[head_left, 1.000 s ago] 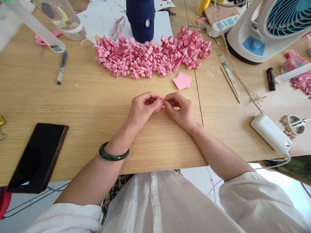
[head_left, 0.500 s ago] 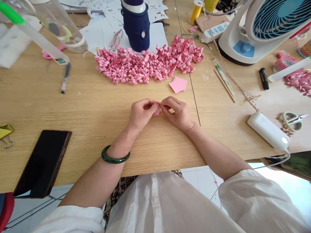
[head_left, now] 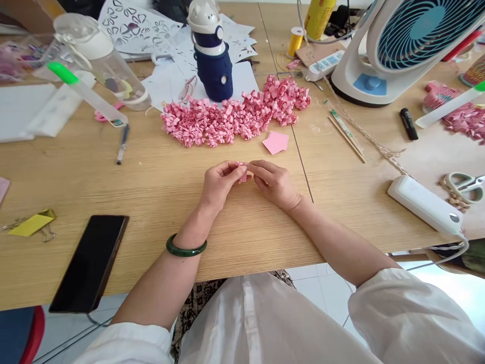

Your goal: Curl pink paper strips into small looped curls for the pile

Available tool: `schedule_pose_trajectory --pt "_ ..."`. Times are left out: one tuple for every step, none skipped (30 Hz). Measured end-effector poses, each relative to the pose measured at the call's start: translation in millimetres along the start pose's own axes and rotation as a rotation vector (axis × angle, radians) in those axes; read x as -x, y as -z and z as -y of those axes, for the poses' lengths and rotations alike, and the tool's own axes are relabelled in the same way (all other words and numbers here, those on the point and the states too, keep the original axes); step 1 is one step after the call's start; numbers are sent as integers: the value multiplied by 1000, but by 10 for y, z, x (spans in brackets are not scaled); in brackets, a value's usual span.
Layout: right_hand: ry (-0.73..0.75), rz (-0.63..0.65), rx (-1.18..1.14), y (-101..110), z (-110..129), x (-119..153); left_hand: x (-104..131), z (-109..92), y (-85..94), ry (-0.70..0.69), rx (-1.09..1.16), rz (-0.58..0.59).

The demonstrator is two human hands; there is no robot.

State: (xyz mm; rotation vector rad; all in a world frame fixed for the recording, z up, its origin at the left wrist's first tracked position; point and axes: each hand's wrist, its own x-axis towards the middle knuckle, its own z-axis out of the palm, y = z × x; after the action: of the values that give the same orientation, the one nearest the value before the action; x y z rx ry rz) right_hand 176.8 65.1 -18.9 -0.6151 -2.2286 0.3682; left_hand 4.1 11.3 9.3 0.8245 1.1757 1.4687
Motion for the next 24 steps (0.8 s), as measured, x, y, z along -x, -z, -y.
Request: schedule_pose_trajectory --pt "-15 3 -6 -8 5 1 -2 -2 -1 -12 13 3" --pt "-31 -6 -24 -18 14 0 -4 1 0 -25 17 2" --pt "-49 -28 -55 -30 26 -4 -7 7 1 -35 12 -5" --pt "-72 -58 -100 -42 41 -11 -10 18 3 -41 3 -17" --pt "-105 -95 -152 -54 57 -20 -13 31 5 -44 -8 -31" --pt "-147 -131 -207 -64 73 -31 -15 45 8 -49 -22 -41" --pt "-197 -160 -261 -72 86 -43 -17 59 11 -57 -43 -47" --pt "-249 -184 -307 -77 96 -55 -18 71 15 -67 -69 -45" --pt "-298 -198 -347 -81 102 -68 -18 81 18 -78 -100 -36" --pt "-338 -204 -383 -82 105 -78 -18 88 21 -87 -132 -23" --pt "-373 -202 -416 -83 104 -88 -17 92 24 -93 -164 -7" --pt "-404 -195 -448 -84 102 -95 -17 94 27 -98 -193 6" --pt "-432 -188 -477 -86 100 -101 -16 94 31 -103 -219 17" --pt "-455 -182 -502 -88 99 -104 -14 93 34 -108 -241 27" --pt "-472 -178 -521 -90 99 -107 -12 92 37 -117 -259 34" --pt "-479 -180 -532 -92 100 -108 -9 90 39 -128 -272 39" --pt "-478 -183 -535 -93 103 -110 -5 88 41 -139 -284 45" --pt "-472 -186 -528 -93 108 -111 -1 86 42 -149 -295 53" --pt "-466 -187 -512 -91 113 -112 3 85 43 -158 -306 62" --pt "-463 -185 -491 -88 118 -114 7 85 45 -165 -315 71" --pt "-464 -180 -469 -85 122 -115 10 85 46 -167 -319 76" --pt "-469 -174 -450 -81 126 -116 12 85 47 -165 -317 77" --pt "-477 -169 -437 -79 128 -117 12 85 48 -161 -313 74" --pt "-485 -166 -433 -79 128 -117 12 85 48 -154 -312 68"
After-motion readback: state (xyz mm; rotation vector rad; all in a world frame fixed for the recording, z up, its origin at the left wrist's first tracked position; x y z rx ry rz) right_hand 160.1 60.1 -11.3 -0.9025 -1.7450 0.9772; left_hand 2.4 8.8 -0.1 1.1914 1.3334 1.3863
